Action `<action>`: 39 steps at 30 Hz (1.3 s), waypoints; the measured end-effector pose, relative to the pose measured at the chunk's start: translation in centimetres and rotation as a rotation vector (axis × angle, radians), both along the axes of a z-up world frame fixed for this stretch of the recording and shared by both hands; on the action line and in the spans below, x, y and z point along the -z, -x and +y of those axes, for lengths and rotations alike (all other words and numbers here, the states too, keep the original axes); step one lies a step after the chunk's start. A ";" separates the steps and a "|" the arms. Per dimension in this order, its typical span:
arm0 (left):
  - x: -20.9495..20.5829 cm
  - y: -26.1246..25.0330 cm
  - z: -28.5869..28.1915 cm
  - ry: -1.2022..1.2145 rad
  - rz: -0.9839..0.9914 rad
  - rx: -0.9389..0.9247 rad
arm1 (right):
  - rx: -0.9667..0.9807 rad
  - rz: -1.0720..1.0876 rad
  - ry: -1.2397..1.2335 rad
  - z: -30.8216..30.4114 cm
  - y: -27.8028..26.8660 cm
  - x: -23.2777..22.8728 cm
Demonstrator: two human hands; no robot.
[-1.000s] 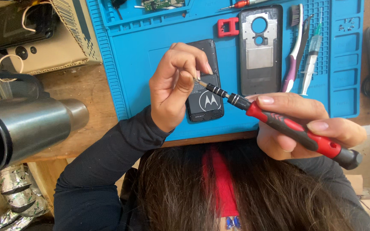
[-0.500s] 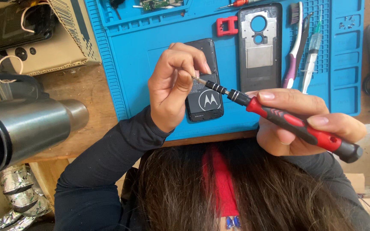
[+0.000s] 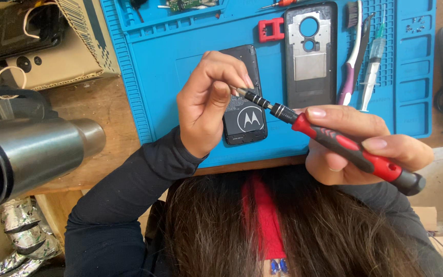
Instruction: The person uses a screwdriver to tighten screws on a smartphone's internal components, including the camera module and battery area. They also use a red plastic tool to handle small parts and place a battery into the phone chassis.
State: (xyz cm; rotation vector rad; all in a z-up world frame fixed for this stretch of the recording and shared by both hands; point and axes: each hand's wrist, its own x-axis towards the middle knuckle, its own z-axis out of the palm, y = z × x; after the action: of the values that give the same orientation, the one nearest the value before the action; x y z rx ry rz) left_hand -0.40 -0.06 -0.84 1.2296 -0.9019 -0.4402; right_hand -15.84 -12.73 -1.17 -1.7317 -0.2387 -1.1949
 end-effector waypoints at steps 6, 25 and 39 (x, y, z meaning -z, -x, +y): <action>0.1 -0.1 0.1 -0.015 0.083 -0.008 | 0.091 0.003 -0.007 0.6 -0.1 0.1; 4.1 -1.6 0.1 0.129 0.289 -0.222 | -0.287 0.381 0.142 0.7 2.7 0.9; 2.3 -1.6 0.0 0.061 0.211 -0.255 | -0.260 0.397 0.181 0.9 2.2 1.3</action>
State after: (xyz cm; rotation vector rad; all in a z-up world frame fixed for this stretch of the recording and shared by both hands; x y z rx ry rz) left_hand 1.22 -0.09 -3.18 1.1990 -0.5666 -0.3282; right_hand -18.04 -11.80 -2.42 -1.9837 -0.3266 -0.6416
